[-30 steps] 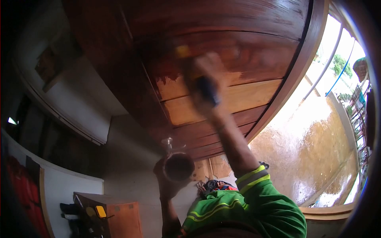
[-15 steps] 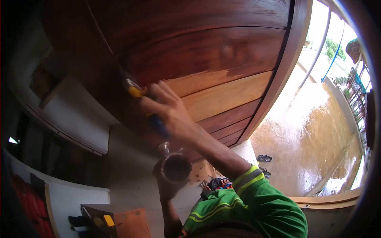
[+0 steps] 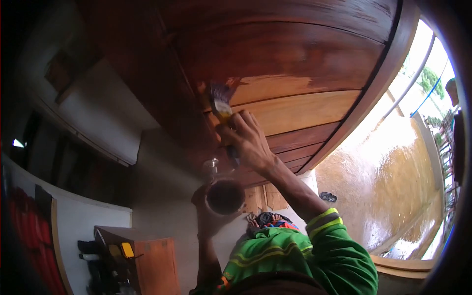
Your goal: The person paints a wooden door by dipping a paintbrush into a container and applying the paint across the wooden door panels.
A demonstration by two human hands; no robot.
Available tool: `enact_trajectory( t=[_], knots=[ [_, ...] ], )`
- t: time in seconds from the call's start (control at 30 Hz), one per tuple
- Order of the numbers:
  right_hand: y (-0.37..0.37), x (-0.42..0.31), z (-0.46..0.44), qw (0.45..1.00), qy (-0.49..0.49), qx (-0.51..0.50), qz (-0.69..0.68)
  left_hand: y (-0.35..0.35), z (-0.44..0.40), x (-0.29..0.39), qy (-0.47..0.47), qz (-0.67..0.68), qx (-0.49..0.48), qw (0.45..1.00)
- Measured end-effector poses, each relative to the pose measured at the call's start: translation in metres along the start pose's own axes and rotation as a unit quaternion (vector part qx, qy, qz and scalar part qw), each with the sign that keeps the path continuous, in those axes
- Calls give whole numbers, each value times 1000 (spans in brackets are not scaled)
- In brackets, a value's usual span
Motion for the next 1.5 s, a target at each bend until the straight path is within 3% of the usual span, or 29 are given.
enact_trajectory(
  t=[0.1,0.2,0.27,0.37,0.5,0.6,0.77,0.83,0.93,1.1,1.23,1.37,1.43,1.5],
  knots=[
    [22,-28,-16,997,-16,-33,-65,4,2,1,17,-22,-31,999],
    [26,-13,-50,983,-80,-139,-93,10,4,12,17,-17,-12,1000],
    [34,1,-90,987,-76,-72,-118,12,2,19,0,-24,-10,1000],
    [54,-28,-107,997,11,66,-27,13,6,16,11,15,-1,1000],
    [15,-21,-51,991,122,8,54,19,10,12,28,12,14,999],
    [-17,-18,-15,990,94,-91,49,15,18,-3,23,59,26,998],
    [24,-42,-62,997,58,-39,-15,8,24,-16,36,121,44,991],
    [24,-34,-69,999,42,7,-24,12,19,-1,19,44,24,999],
    [3,-26,-33,998,-1,-15,-60,19,9,16,-1,-12,18,1000],
    [9,-30,-25,982,4,170,-80,9,17,3,46,57,17,997],
    [-39,6,18,997,10,7,-73,16,0,20,34,101,-15,994],
    [-8,-23,-14,995,-38,44,-83,17,10,14,31,4,0,1000],
    [8,-19,-52,992,-54,85,-82,16,16,6,32,24,19,999],
    [22,-18,-80,993,-6,104,-59,10,20,1,29,60,35,997]
  ],
)
Point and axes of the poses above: each hand's wrist, its own z-axis away from the middle knuckle, its own y-axis out of the back of the hand, x = y × z, the point moved 4 cm from there along -z, towards the middle knuckle, and after that the axes turned 4 degrees about -z, right-handed, at the moved point
